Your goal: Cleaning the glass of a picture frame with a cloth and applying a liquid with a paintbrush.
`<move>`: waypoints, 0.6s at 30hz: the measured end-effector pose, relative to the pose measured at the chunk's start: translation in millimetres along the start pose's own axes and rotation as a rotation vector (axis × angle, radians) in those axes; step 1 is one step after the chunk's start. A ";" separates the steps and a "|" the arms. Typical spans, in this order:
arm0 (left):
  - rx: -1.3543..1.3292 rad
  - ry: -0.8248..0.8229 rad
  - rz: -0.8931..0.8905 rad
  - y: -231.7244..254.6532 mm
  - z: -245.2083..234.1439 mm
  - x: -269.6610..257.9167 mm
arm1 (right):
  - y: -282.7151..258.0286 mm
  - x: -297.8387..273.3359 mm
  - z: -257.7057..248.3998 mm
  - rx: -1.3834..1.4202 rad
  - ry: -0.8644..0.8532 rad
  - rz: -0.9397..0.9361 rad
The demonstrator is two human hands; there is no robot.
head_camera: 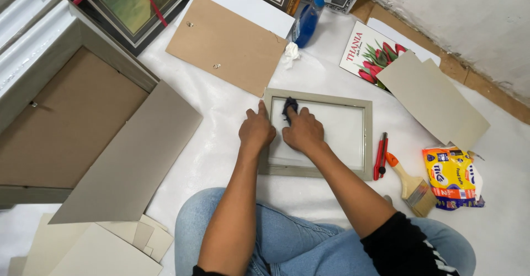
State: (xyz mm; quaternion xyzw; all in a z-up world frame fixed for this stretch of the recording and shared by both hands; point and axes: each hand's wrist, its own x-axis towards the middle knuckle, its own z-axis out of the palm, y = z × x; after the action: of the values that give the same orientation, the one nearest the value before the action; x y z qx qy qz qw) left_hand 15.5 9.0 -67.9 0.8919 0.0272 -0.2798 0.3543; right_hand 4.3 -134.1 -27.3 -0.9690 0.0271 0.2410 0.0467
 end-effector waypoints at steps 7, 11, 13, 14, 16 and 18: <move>-0.007 0.016 0.023 -5.9 -1.3 2.5 | -16.9 16.0 1.0 -0.055 0.018 -0.145; -0.003 0.032 0.023 0.3 -6.4 -6.6 | 10.6 0.4 -1.7 -0.084 0.016 -0.060; -0.012 0.034 0.023 1.2 -5.5 -8.9 | 39.0 -6.3 -0.5 -0.097 0.014 -0.011; -0.017 0.042 0.021 0.8 -4.1 -7.5 | 55.2 -9.3 -1.6 -0.126 0.024 0.070; -0.027 0.049 0.018 2.0 -3.5 -7.4 | 96.7 -11.6 1.9 -0.158 0.034 0.151; -0.036 0.050 0.001 4.6 -5.8 -10.0 | 146.6 -9.4 10.6 -0.202 0.066 0.343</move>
State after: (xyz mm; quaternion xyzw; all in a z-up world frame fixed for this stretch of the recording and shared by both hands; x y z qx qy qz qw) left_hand 11.0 10.8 -56.4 0.8921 0.0407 -0.2568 0.3695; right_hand -19.9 -278.4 -43.6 -0.9573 0.1691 0.2151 -0.0935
